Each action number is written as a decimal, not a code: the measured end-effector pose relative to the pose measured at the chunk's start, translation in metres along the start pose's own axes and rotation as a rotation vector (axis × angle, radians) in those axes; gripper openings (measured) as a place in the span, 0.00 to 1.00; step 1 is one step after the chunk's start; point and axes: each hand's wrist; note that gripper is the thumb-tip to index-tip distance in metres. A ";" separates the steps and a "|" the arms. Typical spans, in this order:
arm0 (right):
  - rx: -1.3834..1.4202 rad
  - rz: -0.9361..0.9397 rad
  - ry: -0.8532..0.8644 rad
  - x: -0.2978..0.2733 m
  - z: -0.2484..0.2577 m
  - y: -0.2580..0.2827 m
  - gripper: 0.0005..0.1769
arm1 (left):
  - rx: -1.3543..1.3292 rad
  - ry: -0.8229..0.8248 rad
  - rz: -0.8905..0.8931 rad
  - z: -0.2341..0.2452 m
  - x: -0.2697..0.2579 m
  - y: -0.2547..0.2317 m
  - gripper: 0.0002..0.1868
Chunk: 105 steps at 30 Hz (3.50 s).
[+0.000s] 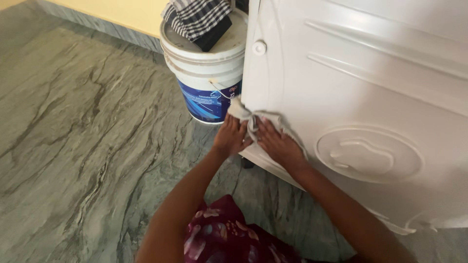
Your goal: The person wipes the front surface of a white chest freezer with a cloth. They repeatedly rub the lower panel and the central emblem area, then move to the top edge and sides, continuing to wipe the exterior.
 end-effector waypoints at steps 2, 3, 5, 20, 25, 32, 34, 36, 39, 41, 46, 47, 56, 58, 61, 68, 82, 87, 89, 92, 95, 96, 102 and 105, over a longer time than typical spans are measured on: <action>-0.005 0.109 0.069 -0.008 -0.014 0.022 0.33 | -0.033 0.174 0.055 -0.011 -0.026 -0.008 0.47; -0.065 0.138 0.028 -0.014 -0.015 0.032 0.32 | -0.084 0.297 0.123 -0.011 -0.043 -0.011 0.46; -0.194 0.191 -0.047 -0.024 -0.012 0.046 0.31 | -0.100 0.369 0.149 -0.016 -0.065 -0.017 0.47; -0.109 0.359 0.204 -0.121 0.027 0.047 0.38 | -0.151 0.802 -0.178 0.029 -0.072 -0.097 0.43; -0.061 0.504 0.366 -0.194 0.032 0.022 0.40 | -0.137 0.807 -0.420 0.024 -0.041 -0.137 0.34; -0.188 0.864 0.619 -0.319 0.065 -0.039 0.43 | -0.253 0.798 -0.457 -0.010 0.006 -0.247 0.33; 0.117 0.570 0.859 -0.356 0.081 -0.060 0.43 | -0.261 0.703 -0.483 -0.005 0.021 -0.277 0.34; 0.386 0.266 1.027 -0.381 0.095 -0.073 0.40 | -0.294 0.831 -0.387 0.008 0.037 -0.302 0.36; 0.529 -0.115 0.860 -0.409 0.112 -0.106 0.39 | -0.374 0.726 -0.310 0.035 0.068 -0.332 0.42; 0.359 -0.230 0.307 -0.417 0.121 -0.126 0.47 | -0.424 0.601 -0.291 0.054 0.090 -0.345 0.42; 0.210 -0.806 0.549 -0.405 0.151 -0.166 0.32 | -0.273 0.059 -0.386 0.098 0.152 -0.372 0.42; 0.177 -0.931 0.595 -0.396 0.152 -0.177 0.33 | -0.225 -0.046 -0.368 0.106 0.166 -0.377 0.41; 0.196 -1.393 -0.743 -0.306 0.143 -0.223 0.43 | -0.105 -0.502 -0.304 0.155 0.262 -0.432 0.35; 0.471 -1.715 -0.876 -0.299 0.138 -0.211 0.41 | -0.333 -0.565 -0.367 0.148 0.259 -0.433 0.36; 0.316 -1.648 -0.956 -0.294 0.126 -0.174 0.39 | -0.191 -0.672 -0.458 0.113 0.240 -0.425 0.29; 0.166 -1.656 -0.722 -0.308 0.107 -0.082 0.32 | -0.407 0.132 -0.472 -0.020 0.147 -0.415 0.06; 0.583 -1.849 -0.275 -0.246 0.073 0.056 0.40 | -0.245 0.280 -0.209 -0.004 0.048 -0.323 0.40; 0.490 -1.971 -0.311 -0.262 0.048 0.073 0.32 | -0.398 0.036 -0.254 -0.013 0.036 -0.343 0.42; 0.469 -2.050 -0.380 -0.278 0.046 0.076 0.28 | -0.412 0.210 -0.278 -0.022 0.027 -0.356 0.41; 0.502 -2.156 -0.600 -0.308 0.039 0.066 0.31 | -0.360 0.433 -0.332 -0.035 0.020 -0.381 0.36; 0.506 -2.109 -0.619 -0.349 0.038 0.048 0.36 | -0.328 0.470 -0.394 -0.036 0.018 -0.399 0.34; 0.452 -1.946 -0.551 -0.368 0.042 0.040 0.31 | -0.413 0.388 -0.368 -0.034 0.019 -0.402 0.38; 0.384 -1.876 -0.381 -0.396 0.040 0.033 0.31 | -0.562 0.231 -0.332 -0.014 0.029 -0.407 0.43; 0.392 -2.139 -0.363 -0.372 0.030 0.047 0.30 | -0.522 0.211 -0.314 -0.012 0.029 -0.402 0.42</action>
Point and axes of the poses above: each hand's wrist, its own x-axis towards the middle knuckle, its own z-axis out of the back of the hand, y = z × x, and after that the axes turned 9 degrees about -y, right-handed
